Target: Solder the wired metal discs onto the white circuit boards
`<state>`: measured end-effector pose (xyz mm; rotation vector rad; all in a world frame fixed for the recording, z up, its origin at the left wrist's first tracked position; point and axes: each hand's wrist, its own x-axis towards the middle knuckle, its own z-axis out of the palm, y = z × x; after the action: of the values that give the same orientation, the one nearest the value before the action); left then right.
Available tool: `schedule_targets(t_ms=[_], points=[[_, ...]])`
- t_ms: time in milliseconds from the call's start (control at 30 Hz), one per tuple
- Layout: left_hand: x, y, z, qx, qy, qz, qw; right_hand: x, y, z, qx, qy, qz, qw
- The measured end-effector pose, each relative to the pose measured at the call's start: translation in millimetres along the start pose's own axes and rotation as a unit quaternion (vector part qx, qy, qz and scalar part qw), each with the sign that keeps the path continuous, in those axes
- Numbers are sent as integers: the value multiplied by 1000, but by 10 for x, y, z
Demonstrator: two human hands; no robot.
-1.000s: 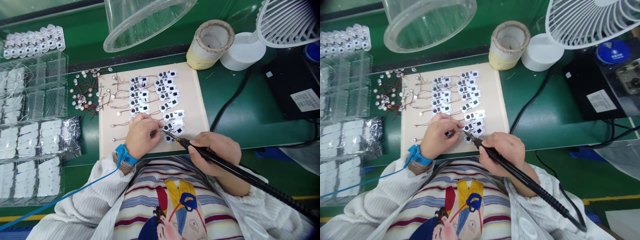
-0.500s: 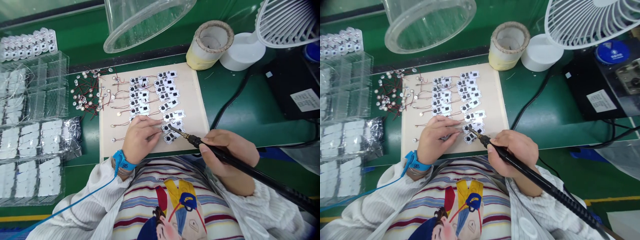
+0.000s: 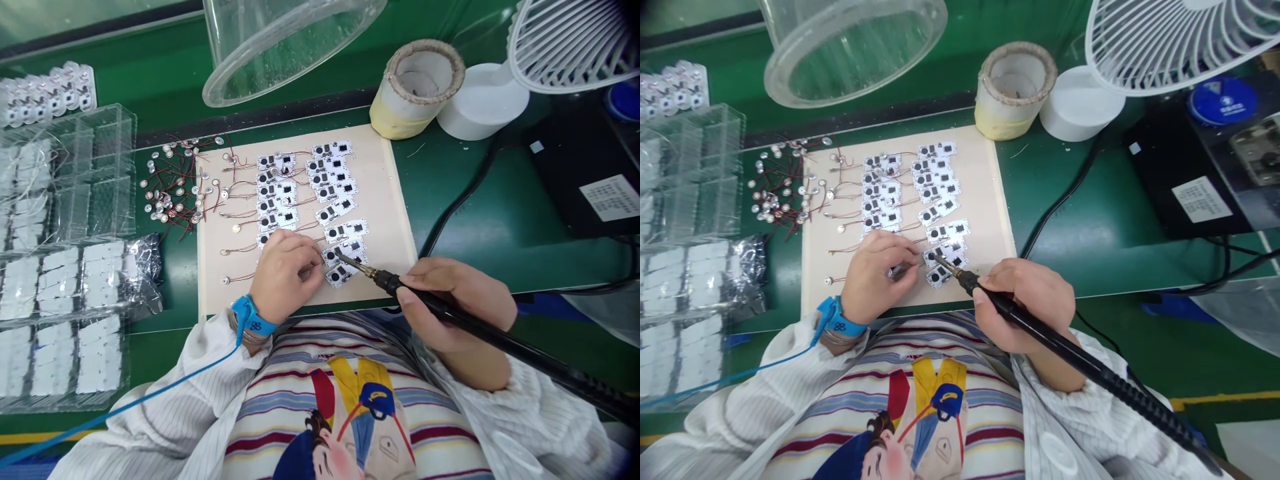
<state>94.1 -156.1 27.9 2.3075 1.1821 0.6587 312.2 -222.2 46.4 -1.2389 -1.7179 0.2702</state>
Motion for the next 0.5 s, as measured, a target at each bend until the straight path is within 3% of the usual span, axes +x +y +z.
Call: schedule_targets(t_ms=[167, 500], points=[[21, -28, 47, -14, -24, 8, 1000, 36, 20, 28, 21, -35, -39, 998], [19, -39, 52, -19, -32, -6, 999, 3, 59, 115, 22, -61, -32, 997]])
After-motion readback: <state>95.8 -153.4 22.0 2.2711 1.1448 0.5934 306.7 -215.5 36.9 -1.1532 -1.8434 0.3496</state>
